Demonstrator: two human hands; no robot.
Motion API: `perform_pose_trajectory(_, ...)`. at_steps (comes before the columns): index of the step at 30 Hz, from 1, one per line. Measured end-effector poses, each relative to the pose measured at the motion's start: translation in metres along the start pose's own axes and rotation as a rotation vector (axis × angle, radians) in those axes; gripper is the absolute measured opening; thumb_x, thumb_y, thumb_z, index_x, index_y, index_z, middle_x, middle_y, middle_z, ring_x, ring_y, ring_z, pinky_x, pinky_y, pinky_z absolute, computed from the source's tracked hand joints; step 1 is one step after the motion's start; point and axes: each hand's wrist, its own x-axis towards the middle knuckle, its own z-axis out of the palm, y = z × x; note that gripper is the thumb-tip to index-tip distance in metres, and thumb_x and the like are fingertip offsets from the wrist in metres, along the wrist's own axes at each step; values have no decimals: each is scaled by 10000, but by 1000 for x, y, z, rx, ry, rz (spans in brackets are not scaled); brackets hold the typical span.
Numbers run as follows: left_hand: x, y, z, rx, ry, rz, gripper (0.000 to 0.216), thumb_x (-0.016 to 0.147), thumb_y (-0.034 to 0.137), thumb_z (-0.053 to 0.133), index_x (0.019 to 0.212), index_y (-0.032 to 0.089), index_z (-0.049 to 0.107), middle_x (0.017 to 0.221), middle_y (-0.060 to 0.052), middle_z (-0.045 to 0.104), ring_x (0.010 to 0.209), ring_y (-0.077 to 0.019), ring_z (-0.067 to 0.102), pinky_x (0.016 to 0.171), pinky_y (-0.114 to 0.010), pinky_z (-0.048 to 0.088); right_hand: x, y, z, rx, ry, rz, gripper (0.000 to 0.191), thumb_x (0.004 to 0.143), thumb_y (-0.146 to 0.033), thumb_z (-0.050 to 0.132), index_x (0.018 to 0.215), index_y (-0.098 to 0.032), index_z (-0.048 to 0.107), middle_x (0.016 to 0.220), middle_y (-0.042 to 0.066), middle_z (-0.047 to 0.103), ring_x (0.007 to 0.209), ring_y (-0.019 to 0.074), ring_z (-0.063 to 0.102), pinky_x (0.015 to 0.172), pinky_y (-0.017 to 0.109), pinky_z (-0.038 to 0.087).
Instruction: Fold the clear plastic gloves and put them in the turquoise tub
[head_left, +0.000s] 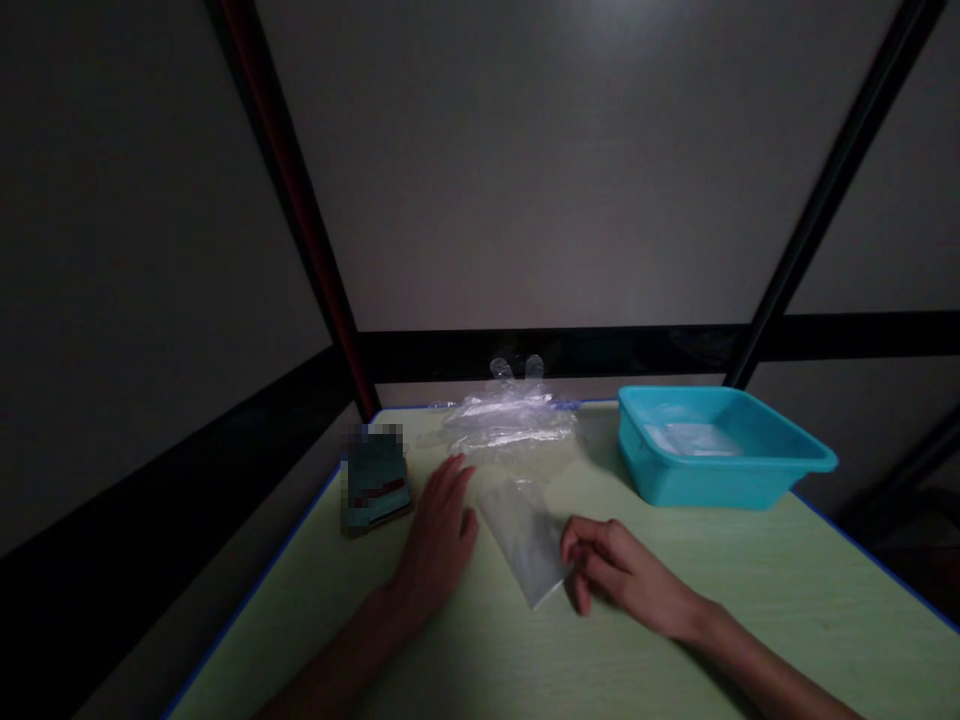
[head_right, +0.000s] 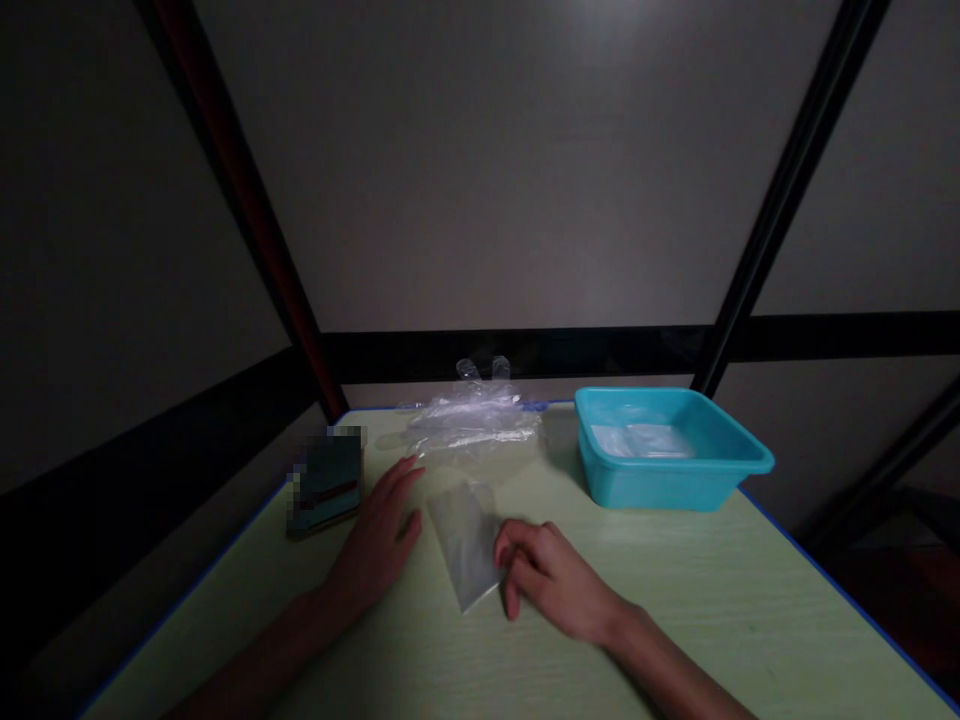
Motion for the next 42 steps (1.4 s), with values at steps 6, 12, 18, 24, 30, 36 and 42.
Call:
perform_pose_trajectory(6,-17,52,-24,-181,-433,331,467,810,184,387,1271,189,314,1370,-43,301,1250,-175,253,1033,-351,259,7,16,-16,69,393,25,136,807,-249,345,792,-173,458,441,-52,498,412,106,416,423,201,289)
perform_pose_trajectory(12,-22,65,-25,-168,-591,398,572,818,247,412,1338,179,185,1419,-38,160,1282,-182,155,1058,-369,179,7,18,-21,29,354,112,108,789,-232,364,757,-171,448,573,7,620,445,103,449,428,203,323)
perform_pose_trajectory(18,-20,54,-25,-160,-617,403,567,838,278,396,1345,177,164,1416,-50,161,1283,-187,149,1051,-377,185,3,8,-11,178,56,128,108,778,-235,402,706,-165,442,599,8,625,427,80,457,428,192,332)
perform_pose_trajectory(24,-20,58,-36,-211,-689,482,649,807,340,459,1351,202,133,1418,-41,115,1282,-211,139,1049,-392,172,4,11,-15,249,188,55,207,816,-341,412,750,-153,470,611,9,595,514,103,523,507,229,403)
perform_pose_trajectory(30,-18,64,-42,-247,-761,510,658,809,403,455,1349,192,145,1412,-48,134,1279,-200,150,1051,-369,169,5,9,-15,235,217,-23,251,849,-371,390,804,-152,502,777,56,616,715,146,573,667,286,449)
perform_pose_trajectory(36,-16,66,-41,-262,-778,500,665,807,411,454,1348,184,141,1411,-63,115,1280,-221,133,1044,-398,162,4,9,-8,217,157,-19,287,852,-408,384,819,-155,516,784,51,611,720,157,575,668,291,457)
perform_pose_trajectory(42,-16,66,-41,-247,-785,517,665,808,422,444,1345,150,161,1409,-82,131,1282,-218,126,1045,-388,165,2,9,-10,172,164,-55,295,869,-384,362,836,-148,536,800,60,616,751,162,573,692,293,451)
